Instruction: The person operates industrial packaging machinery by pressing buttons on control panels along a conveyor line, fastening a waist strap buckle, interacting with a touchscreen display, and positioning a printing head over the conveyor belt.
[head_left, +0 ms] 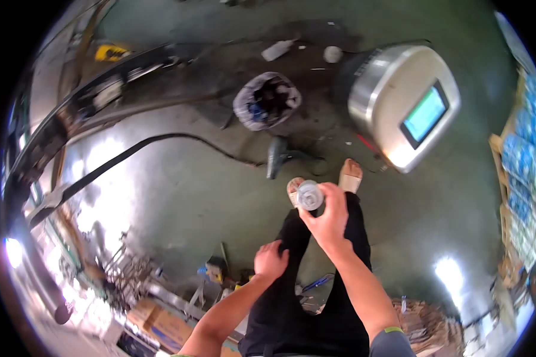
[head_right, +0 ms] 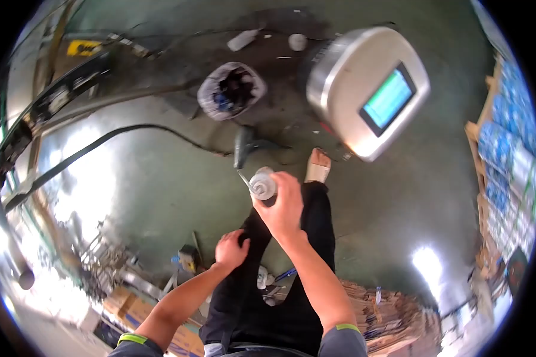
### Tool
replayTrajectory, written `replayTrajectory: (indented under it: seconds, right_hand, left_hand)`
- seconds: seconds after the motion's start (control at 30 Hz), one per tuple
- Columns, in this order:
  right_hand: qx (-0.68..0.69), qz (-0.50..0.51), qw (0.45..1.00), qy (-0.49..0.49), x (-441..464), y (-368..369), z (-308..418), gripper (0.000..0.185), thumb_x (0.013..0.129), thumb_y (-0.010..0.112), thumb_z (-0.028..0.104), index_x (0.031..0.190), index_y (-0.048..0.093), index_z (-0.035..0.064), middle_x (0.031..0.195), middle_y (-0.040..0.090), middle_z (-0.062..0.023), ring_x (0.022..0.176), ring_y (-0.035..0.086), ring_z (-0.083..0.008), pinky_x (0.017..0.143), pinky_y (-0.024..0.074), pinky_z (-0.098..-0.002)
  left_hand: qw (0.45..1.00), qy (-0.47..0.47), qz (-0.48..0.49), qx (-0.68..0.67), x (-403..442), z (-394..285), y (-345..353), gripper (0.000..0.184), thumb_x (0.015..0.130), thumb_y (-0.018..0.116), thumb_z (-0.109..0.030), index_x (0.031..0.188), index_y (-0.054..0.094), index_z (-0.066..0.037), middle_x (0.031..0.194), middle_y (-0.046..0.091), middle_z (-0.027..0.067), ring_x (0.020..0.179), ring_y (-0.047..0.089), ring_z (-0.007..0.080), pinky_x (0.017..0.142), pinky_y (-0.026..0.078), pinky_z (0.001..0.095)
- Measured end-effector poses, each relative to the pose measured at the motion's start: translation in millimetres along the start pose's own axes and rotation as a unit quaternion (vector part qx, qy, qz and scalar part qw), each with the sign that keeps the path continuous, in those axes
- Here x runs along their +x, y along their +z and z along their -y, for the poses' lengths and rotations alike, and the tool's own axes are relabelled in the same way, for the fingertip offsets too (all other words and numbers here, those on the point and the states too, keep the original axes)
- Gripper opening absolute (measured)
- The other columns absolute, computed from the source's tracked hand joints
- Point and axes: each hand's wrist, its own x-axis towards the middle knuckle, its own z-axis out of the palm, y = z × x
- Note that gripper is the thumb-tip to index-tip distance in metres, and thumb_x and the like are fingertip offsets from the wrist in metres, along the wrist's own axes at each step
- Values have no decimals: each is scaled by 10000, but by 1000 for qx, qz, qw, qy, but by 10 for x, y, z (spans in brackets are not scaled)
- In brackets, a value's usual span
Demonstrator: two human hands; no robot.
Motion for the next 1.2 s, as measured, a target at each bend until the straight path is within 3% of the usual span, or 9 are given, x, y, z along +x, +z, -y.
replayTrajectory:
  seconds: [0.37, 0.7, 0.87, 0.93, 1.03, 1.1, 1.13, 1.17, 1.2]
  right_hand:
    - [-128, 18, 972, 196, -664, 1393, -2802, 665, 745, 810, 98, 1308, 456, 101, 1247, 587, -147, 1122, 619, -397, 905, 556, -477]
    - [-116, -72, 985, 104, 230, 1953, -3810, 666, 819, 754, 189, 1393, 429, 95, 1304, 601, -169, 1194, 603, -387, 957, 536, -470]
    - [-90, -27, 973, 213, -134, 1567, -3436, 983, 807, 772, 208, 1576, 171, 89, 1476, 478, -235, 1257, 568, -431, 1038, 510, -468]
    - [-59, 130, 935, 325, -626, 1004, -2939, 935, 819, 768, 256, 1565, 231, 84, 1506, 458, -240, 1272, 559, -434, 1049, 502, -469]
    - [-65, 217, 918, 324, -1722, 87, -2169, 510, 869, 703, 308, 1331, 606, 115, 1336, 643, -141, 1228, 615, -340, 1019, 516, -448]
    - [-54, 31, 987, 146, -2506, -540, -1778, 374, 922, 647, 239, 1281, 645, 136, 1233, 695, -124, 1108, 671, -352, 950, 546, -407]
    - [-41, 106, 917, 383, -2592, -1237, -1091, 306, 959, 625, 228, 1240, 670, 116, 1186, 724, -99, 1058, 703, -303, 928, 550, -380]
    - [95, 15, 930, 354, -2894, -1614, -807, 244, 988, 620, 189, 1195, 691, 82, 1109, 745, -74, 1026, 714, -217, 878, 559, -327]
    - [266, -41, 872, 409, -3304, -1766, -952, 188, 988, 631, 148, 1140, 698, 61, 992, 740, -58, 937, 698, -171, 819, 568, -301]
  left_hand:
    - [1000, 24, -18, -6, 279, 392, -271, 339, 890, 700, -210, 1200, 669, -76, 1178, 705, 118, 1144, 624, 333, 1012, 486, 433]
    - [997, 52, -50, 18, 506, 278, -274, 287, 855, 700, -141, 1131, 695, -62, 1112, 718, 138, 1060, 658, 348, 946, 517, 426]
    - [997, 56, -51, 24, 322, 191, -242, 256, 862, 707, -159, 1104, 708, -75, 1071, 729, 120, 1011, 673, 335, 915, 528, 425]
    - [996, 71, -54, 29, 147, 128, -154, 250, 884, 699, -190, 1104, 707, -71, 1063, 730, 117, 1017, 667, 330, 913, 527, 431]
    - [994, 66, -60, 58, -429, 315, 118, 299, 900, 690, -286, 1124, 711, -90, 1125, 715, 139, 1065, 650, 348, 949, 517, 448]
    - [983, 124, -54, 128, -1024, 262, 199, 370, 898, 682, -356, 1166, 706, -101, 1154, 702, 161, 1098, 642, 360, 978, 508, 459]
    - [976, 146, -21, 162, -1364, 157, 120, 400, 900, 681, -387, 1187, 699, -108, 1165, 704, 161, 1111, 645, 355, 984, 508, 459]
    - [969, 151, -3, 195, -1681, 65, -27, 431, 901, 681, -417, 1208, 693, -116, 1176, 705, 161, 1125, 648, 349, 990, 507, 459]
    - [990, 89, 46, 96, -1920, -55, -204, 439, 909, 673, -443, 1212, 692, -125, 1172, 715, 145, 1117, 661, 332, 977, 515, 449]
